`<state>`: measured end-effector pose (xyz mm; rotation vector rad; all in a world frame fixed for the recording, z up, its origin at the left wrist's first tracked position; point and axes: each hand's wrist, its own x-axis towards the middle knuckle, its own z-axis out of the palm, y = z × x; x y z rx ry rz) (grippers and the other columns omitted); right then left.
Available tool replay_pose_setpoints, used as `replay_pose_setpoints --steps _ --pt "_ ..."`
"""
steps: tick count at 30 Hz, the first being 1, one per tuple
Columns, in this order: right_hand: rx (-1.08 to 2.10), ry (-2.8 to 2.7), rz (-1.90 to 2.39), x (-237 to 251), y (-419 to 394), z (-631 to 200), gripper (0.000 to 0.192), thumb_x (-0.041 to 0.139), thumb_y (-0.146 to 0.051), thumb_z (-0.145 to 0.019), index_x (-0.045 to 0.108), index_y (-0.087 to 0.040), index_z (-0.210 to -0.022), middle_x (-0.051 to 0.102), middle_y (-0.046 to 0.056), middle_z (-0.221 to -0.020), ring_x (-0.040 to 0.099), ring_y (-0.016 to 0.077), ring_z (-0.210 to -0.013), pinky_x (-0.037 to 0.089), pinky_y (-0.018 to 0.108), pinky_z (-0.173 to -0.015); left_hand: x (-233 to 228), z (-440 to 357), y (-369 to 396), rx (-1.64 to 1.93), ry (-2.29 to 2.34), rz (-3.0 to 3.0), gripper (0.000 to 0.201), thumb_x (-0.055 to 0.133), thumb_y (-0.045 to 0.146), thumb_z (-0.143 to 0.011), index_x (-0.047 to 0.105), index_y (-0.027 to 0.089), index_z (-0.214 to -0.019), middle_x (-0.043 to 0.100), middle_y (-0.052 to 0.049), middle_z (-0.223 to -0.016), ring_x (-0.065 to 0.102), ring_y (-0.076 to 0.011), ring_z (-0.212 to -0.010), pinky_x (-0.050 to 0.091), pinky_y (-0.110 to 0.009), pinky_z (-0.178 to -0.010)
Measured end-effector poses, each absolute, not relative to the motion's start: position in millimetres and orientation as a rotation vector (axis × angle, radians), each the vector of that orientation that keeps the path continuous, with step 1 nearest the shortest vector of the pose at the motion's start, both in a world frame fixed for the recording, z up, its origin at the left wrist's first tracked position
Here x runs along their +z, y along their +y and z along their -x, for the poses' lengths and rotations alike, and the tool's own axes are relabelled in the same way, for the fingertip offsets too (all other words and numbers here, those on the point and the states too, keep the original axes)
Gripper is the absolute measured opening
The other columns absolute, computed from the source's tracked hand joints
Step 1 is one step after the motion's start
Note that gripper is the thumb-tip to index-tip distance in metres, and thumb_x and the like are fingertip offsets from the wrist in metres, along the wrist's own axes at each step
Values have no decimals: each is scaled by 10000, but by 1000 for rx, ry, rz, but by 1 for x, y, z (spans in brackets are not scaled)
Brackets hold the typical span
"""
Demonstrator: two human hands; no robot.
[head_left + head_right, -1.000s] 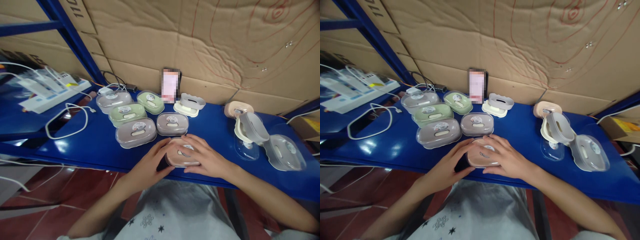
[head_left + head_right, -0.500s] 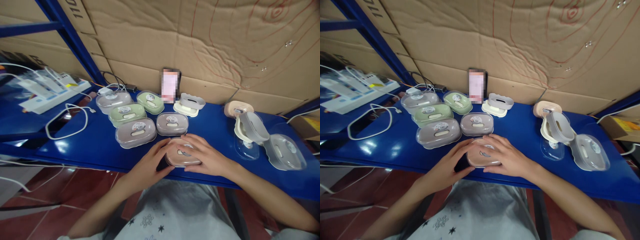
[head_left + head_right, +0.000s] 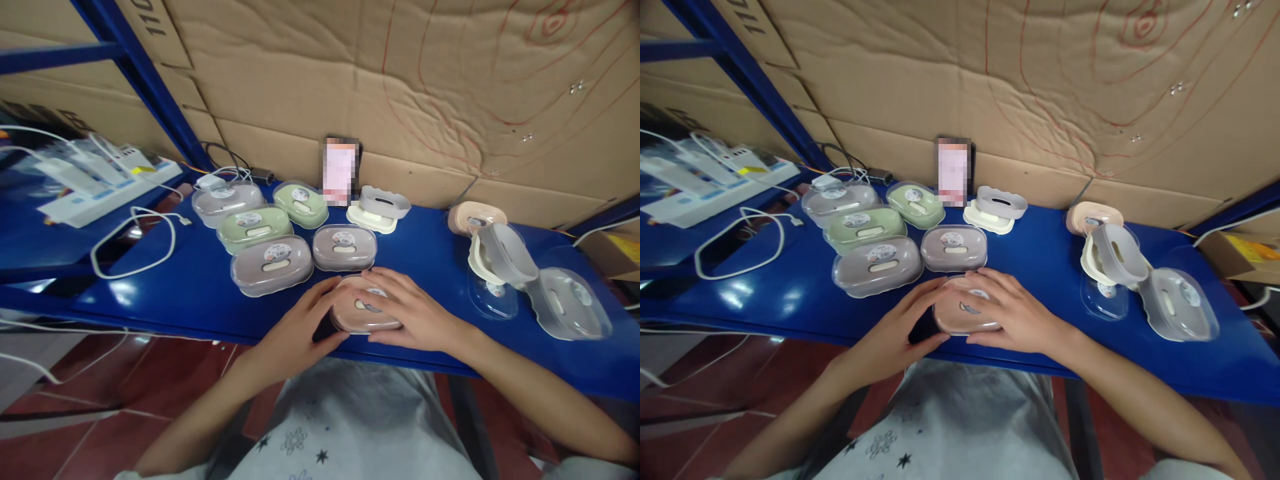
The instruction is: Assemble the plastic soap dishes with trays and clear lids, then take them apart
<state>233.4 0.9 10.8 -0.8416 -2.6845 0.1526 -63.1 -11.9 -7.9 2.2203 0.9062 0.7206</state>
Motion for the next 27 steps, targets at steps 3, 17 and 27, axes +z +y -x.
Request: replay_pose_setpoints --steps 3,17,27 --pt "124 -2691 848 11 0 -233 716 651 -580 -1046 472 -222 -1640 440 168 -1706 390 354 -1596 453 602 -1244 -8 63 -12 722 906 -2228 748 684 266 -1031 295 416 -1653 409 -88 -1684 443 -323 -1572 421 -589 -1292" --pt "126 -2553 770 -7 2 -233 820 740 -535 -997 400 -273 -1696 427 146 -1722 365 366 -1613 448 614 -1252 -11 64 -13 724 929 -2228 789 671 263 -1039 244 427 -1681 374 -98 -1707 424 -341 -1587 430 -589 -1287" --pt "79 -2509 627 -14 8 -239 835 803 -516 -959 446 -270 -1672 475 170 -1686 376 372 -1612 465 609 -1234 -10 63 -13 736 919 -2220 762 677 256 -1034 282 402 -1668 432 -92 -1668 469 -319 -1552 449 -562 -1278"
